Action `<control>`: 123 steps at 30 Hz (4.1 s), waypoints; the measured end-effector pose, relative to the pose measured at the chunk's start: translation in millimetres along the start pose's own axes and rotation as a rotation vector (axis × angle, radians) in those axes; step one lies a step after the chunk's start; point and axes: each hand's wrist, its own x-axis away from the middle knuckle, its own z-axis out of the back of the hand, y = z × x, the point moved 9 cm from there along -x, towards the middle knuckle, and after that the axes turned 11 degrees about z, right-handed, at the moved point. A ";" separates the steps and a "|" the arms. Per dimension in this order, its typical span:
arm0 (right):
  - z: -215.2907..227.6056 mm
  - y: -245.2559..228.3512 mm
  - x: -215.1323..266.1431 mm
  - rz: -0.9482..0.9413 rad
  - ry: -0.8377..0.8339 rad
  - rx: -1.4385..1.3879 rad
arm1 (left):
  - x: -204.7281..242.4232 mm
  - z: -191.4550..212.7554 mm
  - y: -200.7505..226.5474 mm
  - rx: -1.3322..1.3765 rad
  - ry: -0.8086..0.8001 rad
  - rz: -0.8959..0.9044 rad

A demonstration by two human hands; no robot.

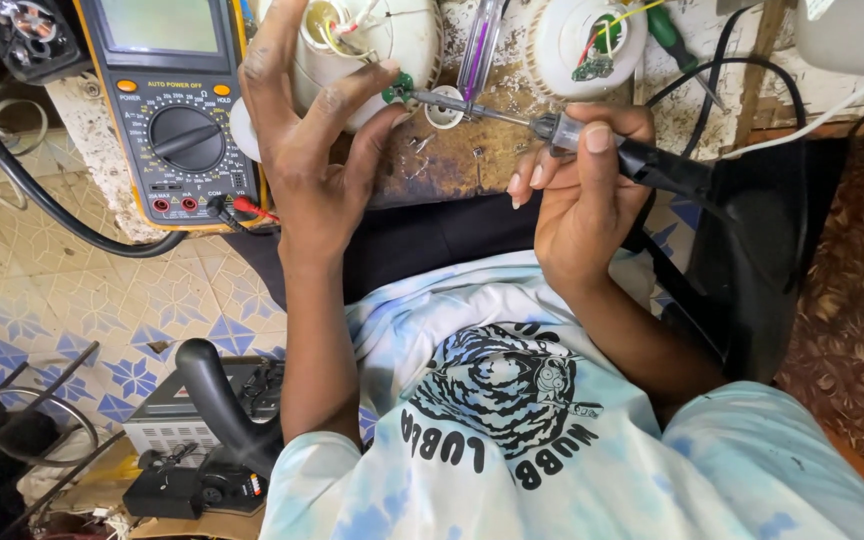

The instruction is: Soldering wires to a small LED circuit board and testing the assembly with a multimeter at a repair bench.

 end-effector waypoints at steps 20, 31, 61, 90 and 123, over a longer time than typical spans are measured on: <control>5.6 5.9 -1.1 -0.067 0.051 -0.068 | 1.0 -0.7 -1.6 0.010 0.001 0.012; 6.3 -0.7 -1.5 -0.019 0.070 -0.015 | -0.3 -0.5 -2.4 0.015 -0.013 0.033; 7.0 12.6 0.1 -0.118 0.077 -0.108 | 0.5 -1.5 -1.1 0.014 -0.011 0.020; 9.7 -13.5 2.7 0.045 0.033 0.012 | -0.3 3.0 -0.9 0.079 -0.012 -0.013; -8.7 -56.3 15.6 0.606 -0.150 0.361 | 32.1 -10.6 11.6 -0.104 0.458 0.191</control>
